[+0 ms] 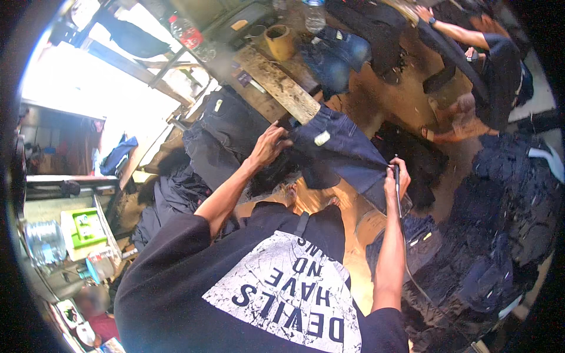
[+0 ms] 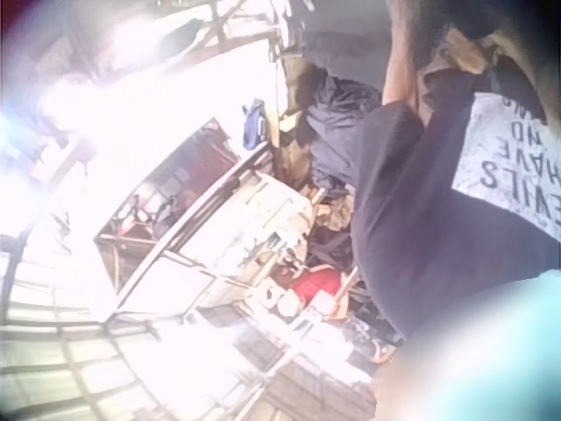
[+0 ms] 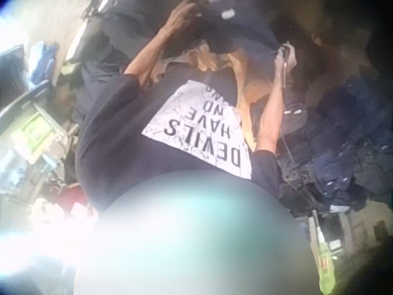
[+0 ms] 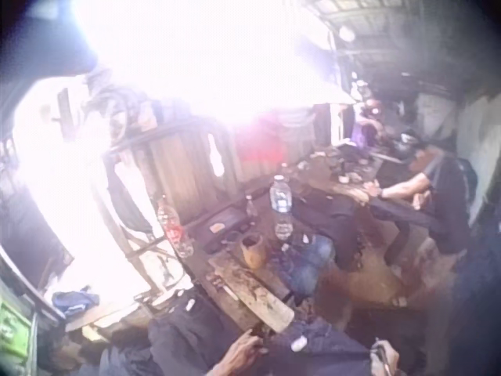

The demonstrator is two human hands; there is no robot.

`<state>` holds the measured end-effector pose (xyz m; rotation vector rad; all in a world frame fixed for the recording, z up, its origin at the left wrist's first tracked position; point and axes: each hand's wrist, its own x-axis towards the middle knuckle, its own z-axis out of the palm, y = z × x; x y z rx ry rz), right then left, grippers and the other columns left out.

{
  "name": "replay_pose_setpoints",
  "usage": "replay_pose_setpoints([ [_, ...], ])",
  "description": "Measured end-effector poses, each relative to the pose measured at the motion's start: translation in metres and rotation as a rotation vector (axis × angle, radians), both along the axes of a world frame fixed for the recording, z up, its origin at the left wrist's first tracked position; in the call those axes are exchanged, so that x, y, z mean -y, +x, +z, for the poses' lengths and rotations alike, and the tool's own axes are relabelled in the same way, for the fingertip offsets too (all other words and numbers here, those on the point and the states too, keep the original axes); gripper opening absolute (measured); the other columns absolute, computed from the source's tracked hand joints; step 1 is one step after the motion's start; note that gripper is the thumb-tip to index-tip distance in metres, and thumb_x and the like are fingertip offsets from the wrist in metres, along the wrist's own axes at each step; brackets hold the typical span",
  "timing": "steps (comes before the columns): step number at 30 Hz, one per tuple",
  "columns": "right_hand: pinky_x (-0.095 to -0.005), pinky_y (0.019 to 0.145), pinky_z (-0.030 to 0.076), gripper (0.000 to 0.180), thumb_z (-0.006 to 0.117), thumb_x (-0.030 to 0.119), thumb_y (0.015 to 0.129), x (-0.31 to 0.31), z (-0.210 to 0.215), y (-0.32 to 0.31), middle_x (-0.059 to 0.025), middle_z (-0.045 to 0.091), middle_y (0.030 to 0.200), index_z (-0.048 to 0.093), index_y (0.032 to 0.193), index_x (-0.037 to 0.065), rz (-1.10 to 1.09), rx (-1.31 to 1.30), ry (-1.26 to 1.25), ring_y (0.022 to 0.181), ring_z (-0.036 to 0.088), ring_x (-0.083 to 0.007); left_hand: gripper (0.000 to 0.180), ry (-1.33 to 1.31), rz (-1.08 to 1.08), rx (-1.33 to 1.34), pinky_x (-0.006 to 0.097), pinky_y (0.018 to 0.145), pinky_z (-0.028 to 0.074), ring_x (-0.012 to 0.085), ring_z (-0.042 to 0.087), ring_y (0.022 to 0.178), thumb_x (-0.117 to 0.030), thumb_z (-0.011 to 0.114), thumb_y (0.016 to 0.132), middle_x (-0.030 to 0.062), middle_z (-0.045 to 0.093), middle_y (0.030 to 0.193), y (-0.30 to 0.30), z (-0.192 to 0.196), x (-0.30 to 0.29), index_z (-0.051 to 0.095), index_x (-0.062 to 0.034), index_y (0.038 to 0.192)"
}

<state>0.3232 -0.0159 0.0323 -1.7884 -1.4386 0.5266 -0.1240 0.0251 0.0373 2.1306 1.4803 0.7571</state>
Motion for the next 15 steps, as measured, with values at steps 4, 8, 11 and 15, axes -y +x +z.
replay_pose_setpoints([
  [4, -0.0375, 0.089, 0.055, 0.018, 0.065, 0.005, 0.091, 0.069, -0.008, 0.099, -0.0131, 0.071, 0.096, 0.068, 0.109, 0.004, -0.050, 0.078, 0.069, 0.092, 0.071, -0.0269, 0.024, 0.231, -0.127, 0.026, 0.046, 0.084, 0.055, 0.0369, 0.070, 0.093, -0.025, 0.081, 0.094, 0.0126, 0.072, 0.096, 0.100, 0.001, 0.030, 0.071, -0.0060, 0.106],
  [8, -0.0447, 0.094, 0.056, 0.019, 0.061, 0.002, 0.091, 0.086, -0.024, 0.237, -0.0208, 0.074, 0.098, 0.070, 0.108, 0.002, -0.288, 0.261, 0.040, 0.097, 0.074, -0.0368, 0.023, 0.197, -0.155, 0.125, 0.044, 0.084, 0.053, 0.0311, 0.071, 0.092, -0.031, 0.077, 0.097, 0.0085, 0.071, 0.096, 0.288, -0.011, 0.058, 0.068, -0.0107, 0.102],
  [11, -0.0488, 0.097, 0.054, 0.020, 0.063, 0.000, 0.096, 0.056, -0.027, 0.278, -0.0234, 0.076, 0.114, 0.072, 0.114, 0.001, -0.370, 0.487, 0.008, 0.112, 0.071, -0.0440, 0.020, 0.004, -0.062, 0.138, 0.046, 0.078, 0.054, 0.0347, 0.071, 0.092, -0.024, 0.072, 0.099, 0.0124, 0.069, 0.096, 0.367, -0.023, 0.072, 0.061, -0.0092, 0.108],
  [15, -0.0413, 0.092, 0.057, 0.023, 0.080, 0.011, 0.097, 0.025, 0.017, 0.232, -0.0160, 0.078, 0.109, 0.073, 0.117, 0.005, -0.304, 0.384, 0.269, 0.101, 0.076, -0.0298, 0.017, -0.124, 0.290, 0.260, 0.053, 0.072, 0.054, 0.0421, 0.070, 0.084, -0.020, 0.069, 0.101, 0.0181, 0.068, 0.095, 0.415, -0.019, 0.093, 0.058, -0.0073, 0.105],
])
